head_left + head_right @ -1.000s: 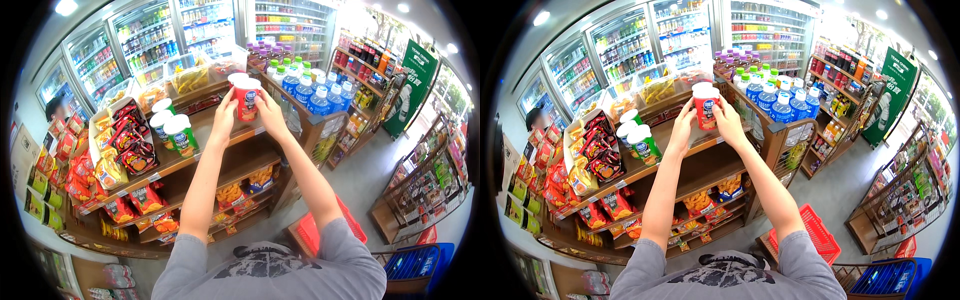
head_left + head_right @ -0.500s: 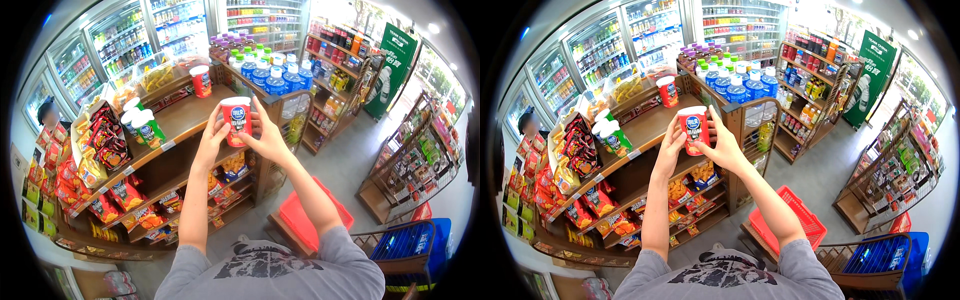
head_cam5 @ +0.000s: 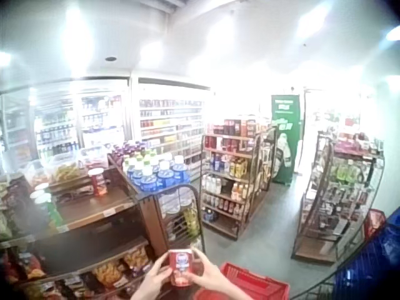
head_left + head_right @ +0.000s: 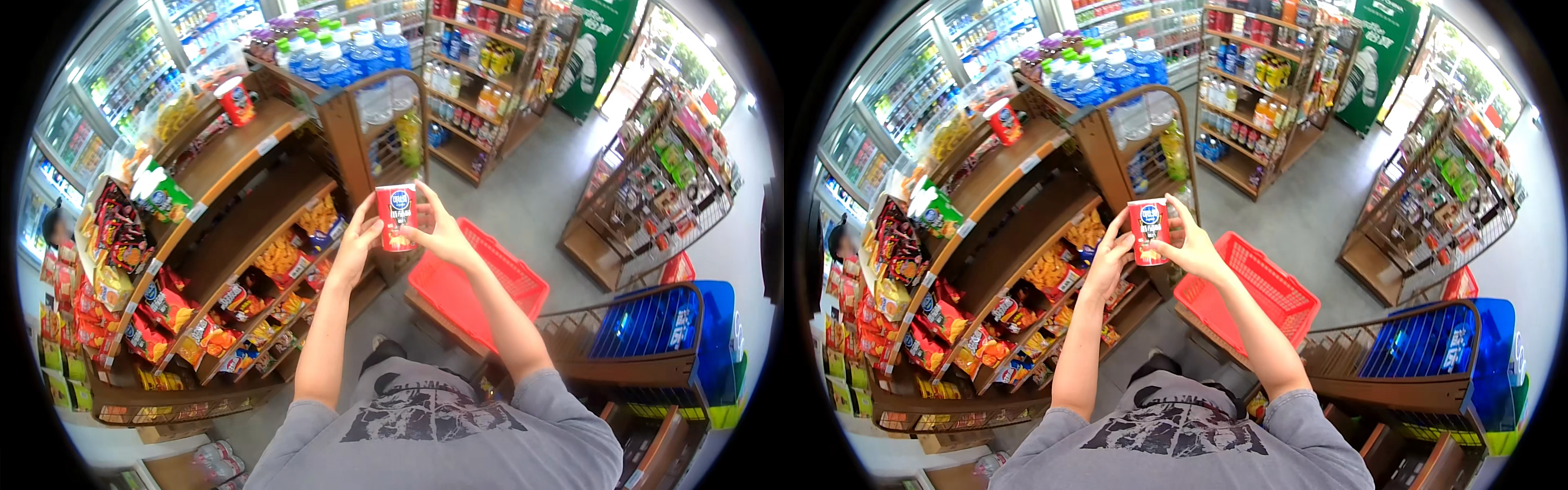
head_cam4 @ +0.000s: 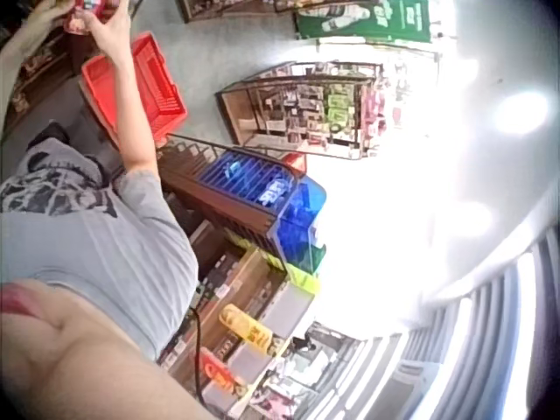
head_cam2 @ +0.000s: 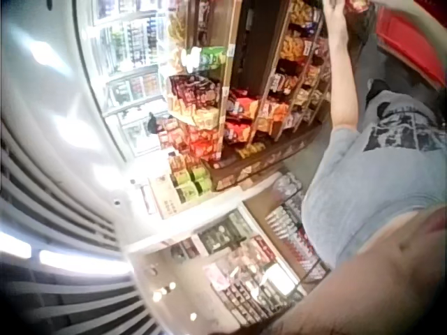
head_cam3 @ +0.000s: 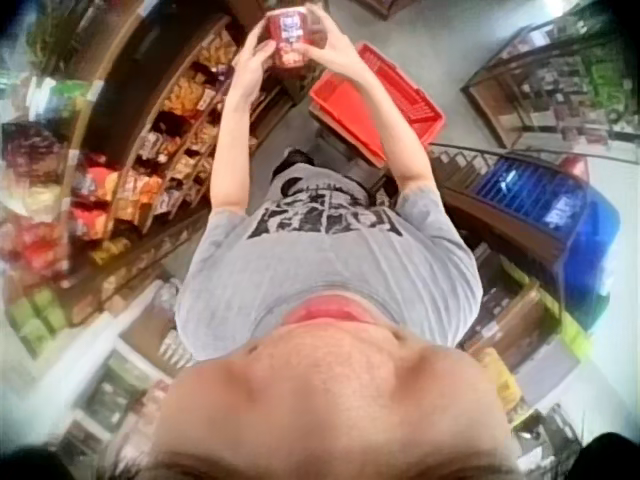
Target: The person shops by picking up snack bags, chip canisters, and cup snacks from convenience store shelves and placing them into a shopping basket by hand, as well as returning some items back onto the shelves.
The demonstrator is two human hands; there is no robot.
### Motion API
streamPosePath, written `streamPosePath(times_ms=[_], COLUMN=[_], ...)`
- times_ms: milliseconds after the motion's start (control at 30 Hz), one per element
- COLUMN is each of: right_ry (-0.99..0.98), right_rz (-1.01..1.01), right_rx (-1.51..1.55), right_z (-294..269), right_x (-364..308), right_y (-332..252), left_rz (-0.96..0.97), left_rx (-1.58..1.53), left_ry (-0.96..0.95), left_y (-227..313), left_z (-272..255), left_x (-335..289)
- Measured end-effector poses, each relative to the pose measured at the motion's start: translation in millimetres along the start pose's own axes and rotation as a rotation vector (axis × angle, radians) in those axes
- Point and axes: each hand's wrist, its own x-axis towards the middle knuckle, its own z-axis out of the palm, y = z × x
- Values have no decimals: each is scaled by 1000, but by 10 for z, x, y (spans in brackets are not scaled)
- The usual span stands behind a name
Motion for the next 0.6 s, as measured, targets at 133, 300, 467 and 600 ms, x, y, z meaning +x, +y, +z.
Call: streamPosePath(times_ms=[133,300,467,600], right_ry=[145,367,579,701], right_rz=[97,277,484,576], right_rx=[64,-51,-99,-82], right_z=[-257,-518,-641,-727], right_x=[-398,-866,-1257,-1380], right_y=[593,1190,2001,2510], left_rz=[-99,-178,-407,-522], left_rx=[12,161,333,403], left_ry=[21,-73,-190,-302], left_y=[-715,-1684,-2530,-3063], left_z=[287,544,716,820], left_x=[65,196,331,548])
